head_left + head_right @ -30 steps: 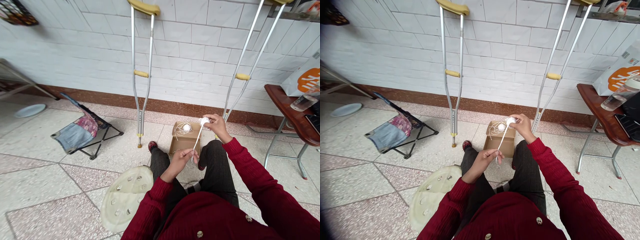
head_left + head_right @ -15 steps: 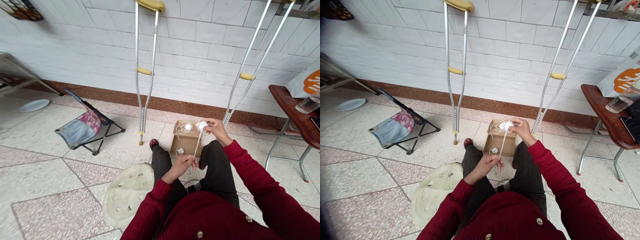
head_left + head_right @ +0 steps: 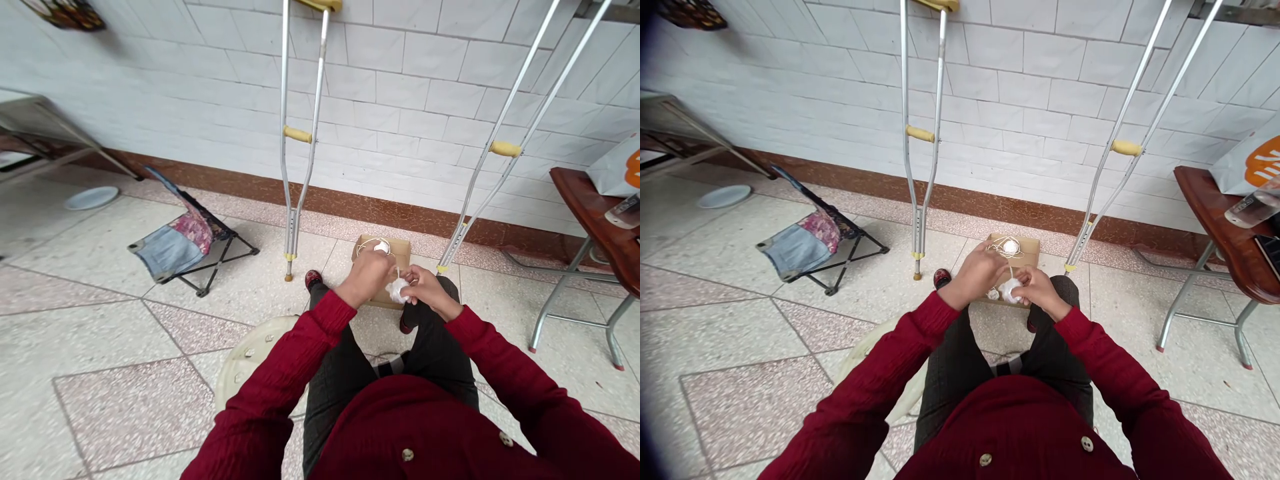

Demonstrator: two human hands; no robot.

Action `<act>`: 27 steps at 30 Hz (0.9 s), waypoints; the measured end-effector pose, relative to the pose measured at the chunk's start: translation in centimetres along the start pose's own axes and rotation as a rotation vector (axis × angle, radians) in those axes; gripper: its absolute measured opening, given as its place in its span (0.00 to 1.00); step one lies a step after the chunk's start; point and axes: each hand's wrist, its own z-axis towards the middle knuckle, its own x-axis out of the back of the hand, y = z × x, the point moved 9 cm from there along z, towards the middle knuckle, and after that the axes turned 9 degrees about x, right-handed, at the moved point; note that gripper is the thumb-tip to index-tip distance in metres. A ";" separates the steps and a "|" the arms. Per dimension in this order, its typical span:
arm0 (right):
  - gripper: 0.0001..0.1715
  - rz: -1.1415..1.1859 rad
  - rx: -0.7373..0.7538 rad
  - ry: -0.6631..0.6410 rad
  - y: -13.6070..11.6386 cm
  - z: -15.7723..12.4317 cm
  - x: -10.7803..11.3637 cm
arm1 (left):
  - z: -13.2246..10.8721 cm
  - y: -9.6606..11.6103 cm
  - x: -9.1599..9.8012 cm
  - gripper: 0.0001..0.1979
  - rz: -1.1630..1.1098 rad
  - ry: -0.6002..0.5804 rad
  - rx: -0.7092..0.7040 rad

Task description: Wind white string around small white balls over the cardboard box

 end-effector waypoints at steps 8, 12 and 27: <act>0.24 0.236 0.109 0.232 -1.2 2.7 0.8 | -6.1 -0.9 -5.3 0.16 -0.148 -0.065 0.157; 0.22 0.123 0.114 0.050 -2.2 -0.4 -1.7 | -8.5 -5.1 -7.1 0.17 -0.117 -0.044 0.277; 0.11 -0.043 -0.075 0.188 9.1 -3.1 0.0 | -6.1 2.2 -7.5 0.10 0.290 -0.165 -0.071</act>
